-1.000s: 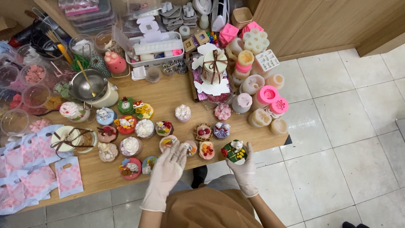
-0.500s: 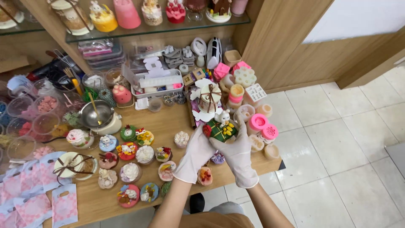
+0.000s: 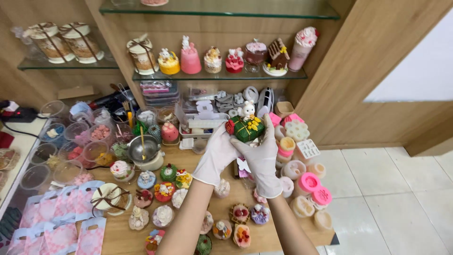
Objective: The person wearing gloves places packaged jar candles and various decorative dessert-shaped candles onto the glass shelves of a wooden display cabinet by hand, then handles and rearranges small candle figurines on the table.
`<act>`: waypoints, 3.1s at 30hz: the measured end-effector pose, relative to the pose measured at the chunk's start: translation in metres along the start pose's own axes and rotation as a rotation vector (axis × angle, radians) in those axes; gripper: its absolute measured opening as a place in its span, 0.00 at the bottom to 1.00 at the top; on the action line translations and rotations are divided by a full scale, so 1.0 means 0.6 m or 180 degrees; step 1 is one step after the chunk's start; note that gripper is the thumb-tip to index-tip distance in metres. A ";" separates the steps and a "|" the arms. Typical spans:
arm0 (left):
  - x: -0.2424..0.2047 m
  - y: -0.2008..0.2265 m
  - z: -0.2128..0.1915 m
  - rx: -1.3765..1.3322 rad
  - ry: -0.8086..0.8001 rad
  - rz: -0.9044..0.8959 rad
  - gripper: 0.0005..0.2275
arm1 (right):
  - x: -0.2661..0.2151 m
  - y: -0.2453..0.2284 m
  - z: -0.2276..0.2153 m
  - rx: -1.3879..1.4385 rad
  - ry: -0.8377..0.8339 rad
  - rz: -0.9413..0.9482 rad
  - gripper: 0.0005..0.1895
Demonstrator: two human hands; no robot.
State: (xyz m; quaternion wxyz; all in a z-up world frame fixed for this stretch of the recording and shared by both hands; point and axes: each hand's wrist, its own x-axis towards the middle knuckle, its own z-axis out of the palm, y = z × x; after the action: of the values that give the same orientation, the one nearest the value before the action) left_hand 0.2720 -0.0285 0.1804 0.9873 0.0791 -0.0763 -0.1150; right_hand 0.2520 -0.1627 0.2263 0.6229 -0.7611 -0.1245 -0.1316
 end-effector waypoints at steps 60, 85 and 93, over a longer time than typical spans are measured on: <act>0.254 0.472 -0.080 -0.0553 0.0716 0.0459 0.27 | 0.685 -0.057 0.539 -0.0934 0.0180 -0.0712 0.60; 0.164 0.341 -0.064 -0.0946 0.1170 0.0395 0.23 | 0.433 -0.011 0.334 0.1255 0.0487 -0.0521 0.26; 0.058 0.148 -0.087 -0.1325 0.1490 0.0040 0.25 | 0.191 0.114 0.155 0.1283 0.0322 0.0469 0.16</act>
State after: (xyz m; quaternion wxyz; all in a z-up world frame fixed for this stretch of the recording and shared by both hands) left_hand 0.3334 0.0560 0.1494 0.9737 -0.1009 0.1777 -0.1007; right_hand 0.3874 -0.0820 0.1866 0.7758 -0.6206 -0.0609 -0.0963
